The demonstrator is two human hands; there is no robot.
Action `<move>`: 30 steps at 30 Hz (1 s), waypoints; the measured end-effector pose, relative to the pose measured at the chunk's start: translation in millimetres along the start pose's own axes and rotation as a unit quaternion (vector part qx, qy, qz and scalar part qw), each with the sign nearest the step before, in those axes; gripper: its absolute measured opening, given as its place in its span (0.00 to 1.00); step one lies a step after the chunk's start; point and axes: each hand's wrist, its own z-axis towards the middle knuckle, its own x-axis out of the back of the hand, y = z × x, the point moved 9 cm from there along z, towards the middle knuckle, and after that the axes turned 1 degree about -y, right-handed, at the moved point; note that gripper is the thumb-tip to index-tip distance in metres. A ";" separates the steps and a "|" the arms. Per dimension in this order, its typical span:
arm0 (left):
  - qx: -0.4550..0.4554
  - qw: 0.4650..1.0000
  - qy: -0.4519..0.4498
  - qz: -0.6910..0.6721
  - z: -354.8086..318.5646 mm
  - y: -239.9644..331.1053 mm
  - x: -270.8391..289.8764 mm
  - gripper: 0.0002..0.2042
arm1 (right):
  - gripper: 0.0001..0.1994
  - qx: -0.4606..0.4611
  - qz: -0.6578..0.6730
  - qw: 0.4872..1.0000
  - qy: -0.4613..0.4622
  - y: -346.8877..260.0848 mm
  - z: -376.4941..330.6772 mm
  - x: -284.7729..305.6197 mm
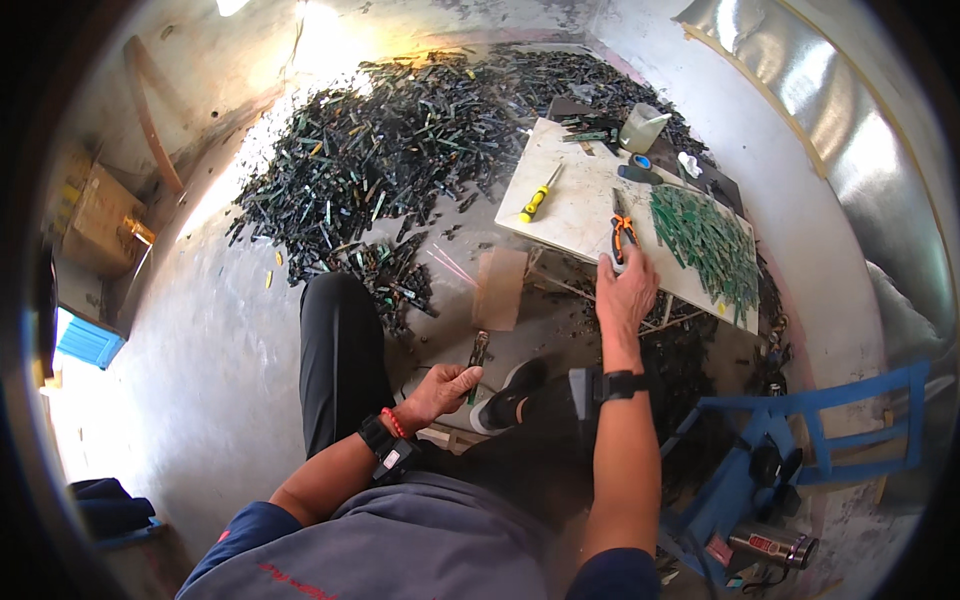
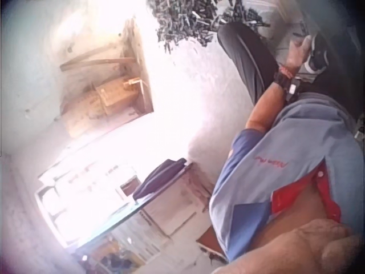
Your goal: The person sits on the floor and uses a screwdriver to pry components off a green circuit board. They then use pliers to pull and strip wires from the board, dropping the removed parts onto a large pile of debris on the floor.
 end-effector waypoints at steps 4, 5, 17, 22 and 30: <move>-0.026 1.000 0.014 0.011 1.8 -2.5 9.7 0.22 | 0.28 -0.058 -0.110 0.991 -0.055 38.3 30.5 -33.7; -0.036 0.999 0.022 0.016 1.4 -2.8 14.0 0.22 | 0.27 -0.058 -0.132 0.987 -0.068 38.2 34.6 -38.7; -0.041 0.996 0.079 0.013 3.8 -6.5 29.7 0.23 | 0.23 -0.255 0.480 0.826 -0.151 68.5 11.3 -52.2; -0.033 0.997 0.071 0.003 3.2 1.9 20.5 0.22 | 0.26 -0.262 0.746 0.580 -0.199 10.2 -60.5 -25.5; -0.022 0.995 0.097 -0.004 9.3 -11.2 28.3 0.25 | 0.34 -0.214 0.745 0.528 -0.348 -61.0 -155.1 -15.0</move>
